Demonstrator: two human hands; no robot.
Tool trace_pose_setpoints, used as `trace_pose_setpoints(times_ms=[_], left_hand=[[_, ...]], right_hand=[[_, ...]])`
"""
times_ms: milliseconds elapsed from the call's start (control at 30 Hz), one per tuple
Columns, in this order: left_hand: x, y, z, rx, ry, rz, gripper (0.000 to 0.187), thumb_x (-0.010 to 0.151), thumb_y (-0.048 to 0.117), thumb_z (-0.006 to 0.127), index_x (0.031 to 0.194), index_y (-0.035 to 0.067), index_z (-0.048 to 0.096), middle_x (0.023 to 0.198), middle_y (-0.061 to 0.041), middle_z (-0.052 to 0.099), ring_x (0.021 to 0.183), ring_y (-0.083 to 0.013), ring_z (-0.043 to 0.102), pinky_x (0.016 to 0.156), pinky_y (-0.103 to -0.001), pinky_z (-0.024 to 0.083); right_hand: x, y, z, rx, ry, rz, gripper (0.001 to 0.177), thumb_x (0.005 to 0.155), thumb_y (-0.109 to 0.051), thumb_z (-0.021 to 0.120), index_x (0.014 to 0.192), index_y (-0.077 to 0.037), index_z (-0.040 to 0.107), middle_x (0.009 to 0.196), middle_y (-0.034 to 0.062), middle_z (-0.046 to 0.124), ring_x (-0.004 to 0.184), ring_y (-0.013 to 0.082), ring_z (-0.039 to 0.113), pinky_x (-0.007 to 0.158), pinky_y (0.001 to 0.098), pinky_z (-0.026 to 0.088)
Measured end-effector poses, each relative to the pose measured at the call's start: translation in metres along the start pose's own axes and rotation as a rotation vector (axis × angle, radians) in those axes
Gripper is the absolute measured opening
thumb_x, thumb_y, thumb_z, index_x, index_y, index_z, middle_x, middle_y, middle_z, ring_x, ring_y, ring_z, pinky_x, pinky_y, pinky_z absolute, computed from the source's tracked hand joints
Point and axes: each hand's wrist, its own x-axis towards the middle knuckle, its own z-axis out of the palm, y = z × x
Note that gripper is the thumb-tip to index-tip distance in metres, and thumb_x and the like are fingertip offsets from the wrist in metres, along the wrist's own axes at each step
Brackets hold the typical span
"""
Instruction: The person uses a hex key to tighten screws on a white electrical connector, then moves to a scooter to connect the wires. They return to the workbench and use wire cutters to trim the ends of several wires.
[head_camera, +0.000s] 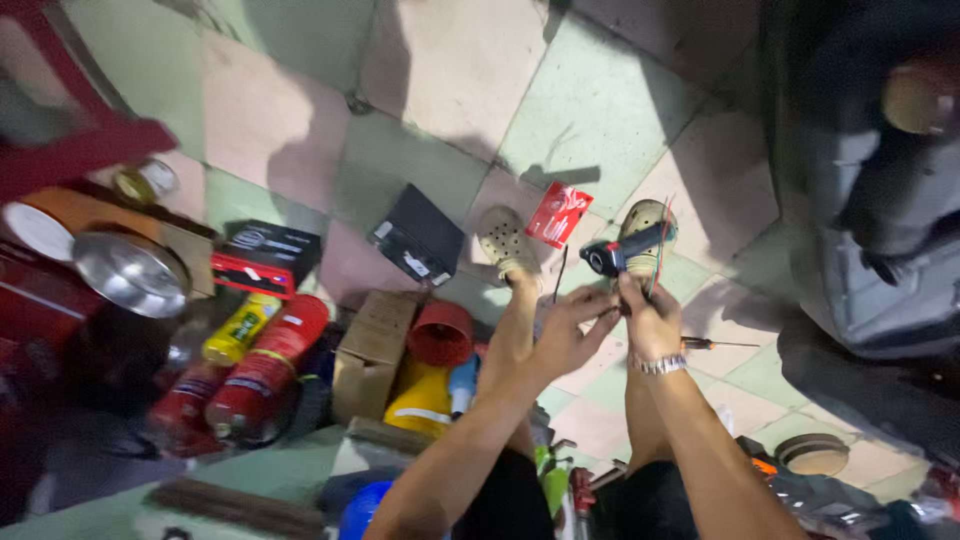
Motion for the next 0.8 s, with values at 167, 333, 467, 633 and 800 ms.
trace_pose_setpoints(times_ms=[167, 333, 467, 633, 800], left_hand=[[-0.065, 0.022, -0.011, -0.764, 0.228, -0.694, 0.03, 0.099, 0.019, 0.06, 0.107, -0.008, 0.071, 0.098, -0.014, 0.075, 0.089, -0.0239, 0.073, 0.082, -0.036, 0.06], [-0.097, 0.105, -0.029, -0.058, 0.172, -0.387, 0.041, 0.09, 0.026, 0.068, 0.114, -0.007, 0.065, 0.096, -0.015, 0.074, 0.091, -0.0268, 0.073, 0.082, -0.039, 0.058], [-0.085, 0.175, -0.039, -0.042, 0.159, -0.935, 0.057, 0.087, 0.044, 0.068, 0.125, 0.002, 0.061, 0.109, -0.018, 0.069, 0.094, -0.0283, 0.07, 0.084, -0.045, 0.061], [-0.077, 0.211, 0.001, -0.406, -0.228, -1.33, 0.082, 0.096, 0.068, 0.048, 0.14, 0.0, 0.051, 0.121, -0.019, 0.065, 0.104, -0.0304, 0.064, 0.088, -0.046, 0.048], [-0.074, 0.244, 0.035, -0.673, -0.736, -0.796, 0.06, 0.105, 0.052, 0.046, 0.134, 0.002, 0.064, 0.098, -0.001, 0.065, 0.076, -0.0107, 0.053, 0.067, -0.026, 0.043]], right_hand=[[-0.134, -0.033, -0.028, -0.153, 0.058, -0.141, 0.02, 0.099, -0.023, 0.07, 0.093, -0.004, 0.072, 0.082, -0.0043, 0.065, 0.075, 0.006, 0.053, 0.068, 0.0225, 0.042], [-0.278, -0.092, -0.068, -0.099, -0.009, -0.239, 0.022, 0.104, -0.018, 0.065, 0.091, -0.002, 0.071, 0.082, -0.0024, 0.06, 0.078, 0.0069, 0.049, 0.071, 0.0229, 0.04], [-0.38, -0.121, -0.101, 0.299, -0.08, -0.25, 0.017, 0.104, -0.014, 0.06, 0.093, -0.001, 0.066, 0.086, 0.0019, 0.062, 0.079, 0.0121, 0.052, 0.074, 0.0262, 0.041], [-0.471, -0.107, -0.177, 0.51, -0.199, -0.314, 0.02, 0.108, -0.012, 0.06, 0.094, 0.001, 0.064, 0.085, 0.0069, 0.06, 0.079, 0.017, 0.05, 0.074, 0.0316, 0.041], [-0.513, -0.052, -0.271, 0.462, -0.108, -0.329, 0.014, 0.099, -0.013, 0.061, 0.094, -0.001, 0.065, 0.084, 0.0049, 0.062, 0.079, 0.0161, 0.053, 0.074, 0.0304, 0.043]])
